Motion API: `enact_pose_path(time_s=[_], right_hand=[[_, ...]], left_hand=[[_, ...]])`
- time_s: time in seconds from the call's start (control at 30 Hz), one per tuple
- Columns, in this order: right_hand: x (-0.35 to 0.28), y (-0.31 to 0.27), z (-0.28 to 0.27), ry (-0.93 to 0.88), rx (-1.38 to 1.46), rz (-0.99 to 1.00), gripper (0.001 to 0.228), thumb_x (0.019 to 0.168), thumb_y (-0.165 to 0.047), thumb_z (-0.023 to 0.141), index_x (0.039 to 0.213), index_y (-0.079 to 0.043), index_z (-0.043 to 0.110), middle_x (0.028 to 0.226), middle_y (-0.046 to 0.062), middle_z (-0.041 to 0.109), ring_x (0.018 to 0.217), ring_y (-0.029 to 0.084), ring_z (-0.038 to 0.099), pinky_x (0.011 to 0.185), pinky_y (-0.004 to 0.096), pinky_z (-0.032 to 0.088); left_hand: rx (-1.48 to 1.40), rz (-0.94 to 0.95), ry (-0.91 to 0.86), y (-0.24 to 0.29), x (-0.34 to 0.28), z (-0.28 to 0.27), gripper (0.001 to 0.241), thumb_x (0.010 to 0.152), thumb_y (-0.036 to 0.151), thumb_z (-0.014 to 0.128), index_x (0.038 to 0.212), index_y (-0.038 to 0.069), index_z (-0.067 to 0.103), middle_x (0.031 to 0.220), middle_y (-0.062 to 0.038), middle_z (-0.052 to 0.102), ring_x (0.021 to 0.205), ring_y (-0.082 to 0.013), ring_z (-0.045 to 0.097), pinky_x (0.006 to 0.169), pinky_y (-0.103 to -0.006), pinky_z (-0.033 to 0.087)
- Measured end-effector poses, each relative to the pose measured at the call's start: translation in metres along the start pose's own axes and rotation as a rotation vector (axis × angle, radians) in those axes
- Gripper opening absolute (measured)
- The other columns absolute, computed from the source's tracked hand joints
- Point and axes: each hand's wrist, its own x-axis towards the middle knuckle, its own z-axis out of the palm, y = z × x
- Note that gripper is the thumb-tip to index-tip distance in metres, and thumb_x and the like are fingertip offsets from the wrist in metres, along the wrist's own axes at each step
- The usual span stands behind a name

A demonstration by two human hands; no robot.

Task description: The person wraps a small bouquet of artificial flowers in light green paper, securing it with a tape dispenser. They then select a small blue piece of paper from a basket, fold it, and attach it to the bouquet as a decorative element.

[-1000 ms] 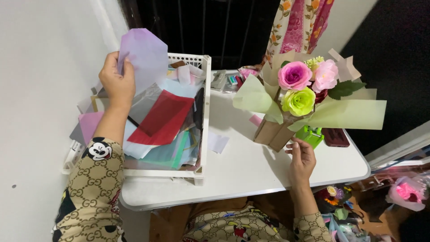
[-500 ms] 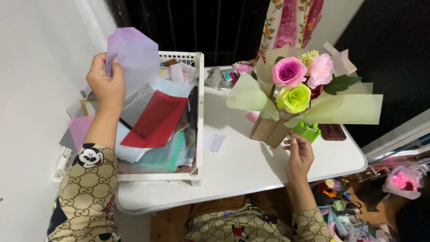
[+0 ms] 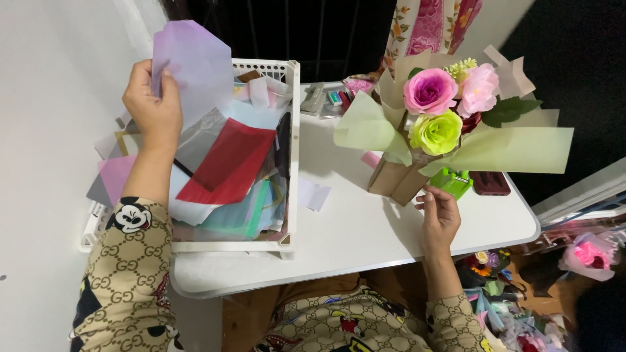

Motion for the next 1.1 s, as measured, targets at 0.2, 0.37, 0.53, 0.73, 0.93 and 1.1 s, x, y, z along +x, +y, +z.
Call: enact_pose_path(time_s=[0.2,0.37,0.53,0.73,0.93,1.1], right_hand=[[0.002,0.011,-0.003,0.008,-0.005,-0.034,0.016,0.107,-0.013,0.058,0.117,0.0,0.06,0.118,0.014,0.066,0.086,0.018,0.065,0.073,0.03,0.059],[0.003,0.019,-0.005,0.01,-0.008,-0.062,0.015,0.106,-0.01,0.058,0.117,0.0,0.06,0.122,0.017,0.064,0.089,0.018,0.065,0.075,0.03,0.058],[0.003,0.023,-0.004,-0.003,-0.021,-0.095,0.015,0.105,-0.007,0.059,0.118,0.002,0.06,0.125,0.018,0.061,0.094,0.019,0.063,0.072,0.028,0.058],[0.009,0.032,-0.005,-0.039,-0.067,-0.188,0.015,0.107,0.002,0.057,0.122,0.007,0.057,0.124,0.021,0.062,0.092,0.022,0.065,0.07,0.033,0.057],[0.005,0.026,-0.004,-0.008,-0.133,-0.213,0.02,0.107,-0.005,0.06,0.124,0.005,0.059,0.126,0.02,0.06,0.105,0.023,0.062,0.073,0.032,0.06],[0.009,0.023,-0.005,-0.004,-0.146,-0.32,0.027,0.105,-0.01,0.062,0.124,-0.002,0.045,0.118,0.016,0.051,0.107,0.025,0.055,0.095,0.035,0.047]], left_hand=[[0.002,-0.021,0.006,0.002,0.001,0.0,0.008,0.1,0.002,0.059,0.103,0.003,0.066,0.093,-0.006,0.071,0.078,-0.0199,0.067,0.068,-0.0321,0.051],[0.042,0.012,0.025,-0.004,0.0,0.001,0.013,0.094,0.002,0.056,0.103,0.004,0.065,0.09,-0.006,0.07,0.077,-0.0217,0.064,0.069,-0.0353,0.05],[0.028,0.012,0.088,0.004,0.003,-0.002,0.03,0.081,-0.002,0.051,0.108,0.003,0.062,0.093,-0.007,0.072,0.08,-0.0247,0.067,0.073,-0.0366,0.053],[0.051,0.065,0.17,-0.007,0.003,0.003,0.031,0.084,-0.001,0.058,0.113,0.007,0.064,0.088,-0.02,0.071,0.084,-0.0454,0.07,0.074,-0.0476,0.054],[-0.009,-0.039,0.081,0.006,0.002,-0.003,0.026,0.085,0.001,0.047,0.108,0.005,0.059,0.088,-0.007,0.065,0.074,-0.0242,0.061,0.065,-0.0371,0.049],[0.008,-0.035,0.085,0.004,0.001,0.001,0.023,0.087,0.004,0.051,0.107,0.008,0.06,0.084,-0.005,0.064,0.07,-0.0232,0.059,0.061,-0.0376,0.047]])
